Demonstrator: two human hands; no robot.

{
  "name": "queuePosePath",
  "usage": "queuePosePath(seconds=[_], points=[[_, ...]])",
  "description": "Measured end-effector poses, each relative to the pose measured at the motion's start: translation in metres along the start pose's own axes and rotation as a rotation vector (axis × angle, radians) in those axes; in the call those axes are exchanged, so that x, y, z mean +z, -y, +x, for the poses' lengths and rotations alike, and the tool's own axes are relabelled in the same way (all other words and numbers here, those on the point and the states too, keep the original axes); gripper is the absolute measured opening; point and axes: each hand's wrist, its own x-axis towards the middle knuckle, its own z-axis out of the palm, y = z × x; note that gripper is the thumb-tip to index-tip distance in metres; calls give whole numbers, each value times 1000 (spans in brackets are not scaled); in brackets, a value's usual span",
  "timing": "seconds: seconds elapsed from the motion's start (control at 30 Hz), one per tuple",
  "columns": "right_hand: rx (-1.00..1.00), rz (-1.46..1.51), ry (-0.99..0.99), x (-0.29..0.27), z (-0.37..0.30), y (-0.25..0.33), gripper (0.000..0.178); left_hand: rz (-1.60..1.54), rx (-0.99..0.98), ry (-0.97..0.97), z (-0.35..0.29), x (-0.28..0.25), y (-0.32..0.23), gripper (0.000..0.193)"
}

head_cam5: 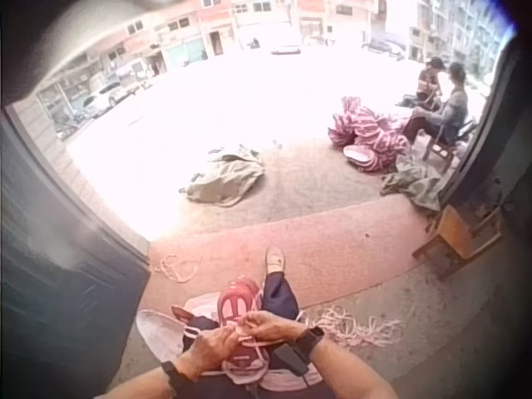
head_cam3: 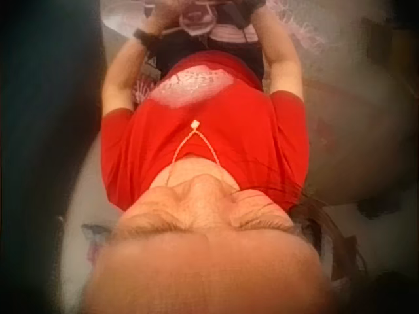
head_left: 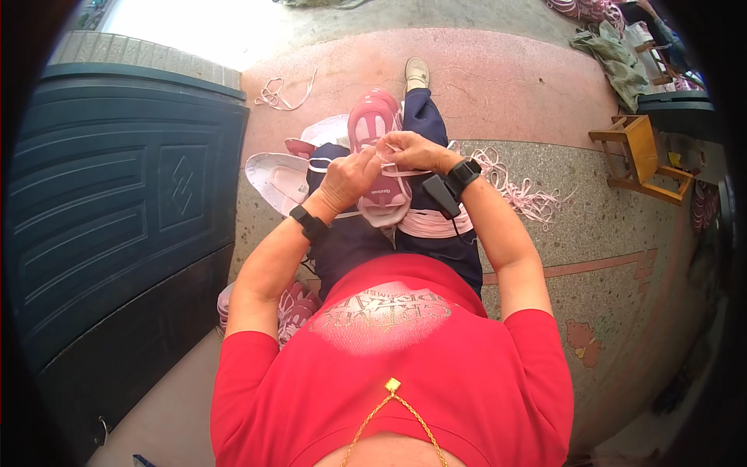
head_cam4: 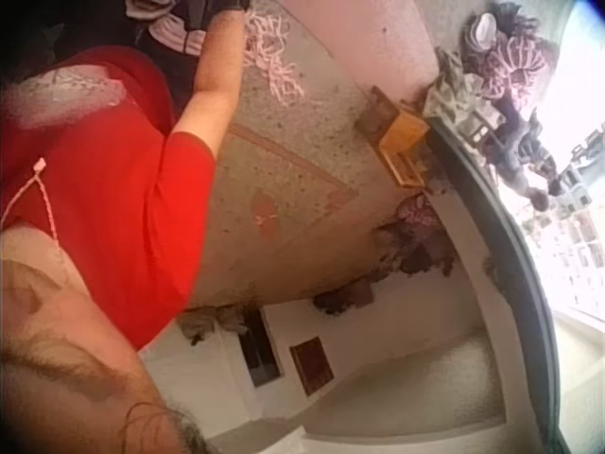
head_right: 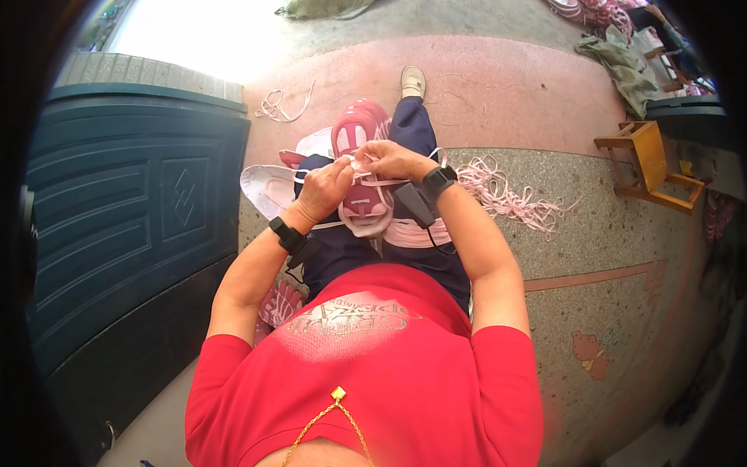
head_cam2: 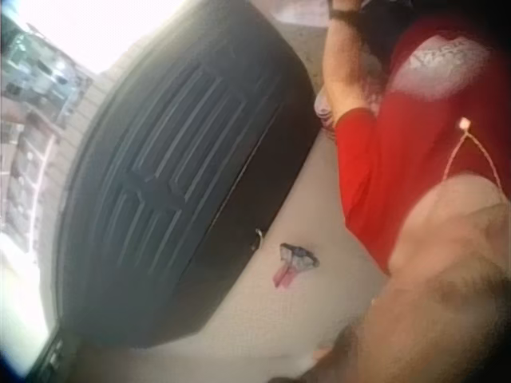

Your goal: The person sits on the floor and threads a long pink shoelace through the eyelets of a pink sneaker. They repeatedly pull the lace through the eyelets, adjust the tension, and arrange the lace along the shoe's upper. The task focuses on inserting and organizing the lace within a single shoe.

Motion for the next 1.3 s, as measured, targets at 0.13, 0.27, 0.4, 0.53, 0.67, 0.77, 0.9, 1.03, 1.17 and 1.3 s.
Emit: queuePosePath(seconds=[0.13, 0.27, 0.4, 0.53, 0.67, 0.77, 0.9, 1.03, 1.17, 1.3], points=[[169, -1, 230, -12, 5, 17, 27, -105, -41, 66, 3, -2, -2, 14], [161, 219, 283, -12, 7, 4, 28, -161, -217, 90, 2, -2, -1, 14], [130, 488, 105, 1, -9, 3, 30, -483, -759, 274, -14, -17, 28, 15], [98, 649, -11, 1, -24, -5, 31, -1359, -1370, 186, -16, -106, 86, 20], [88, 390, -206, 10, -24, -11, 34, -1556, -1312, -316, -54, -195, 131, 19], [-110, -273, -459, 29, -19, -17, 26, -1456, -1301, -474, -83, -250, 149, 15], [-365, -651, -690, 63, -33, 12, 26, -1358, -1253, -620, -127, -305, 142, 19], [-81, -632, -756, 54, -49, 12, 24, -1345, -1430, -655, -146, -254, 137, 28], [-15, -766, -721, 44, -54, 0, 24, -1261, -1534, -244, -132, -125, 117, 30], [-63, -695, -691, 46, -58, 6, 23, -719, -1181, 117, -75, -23, 69, 26]])
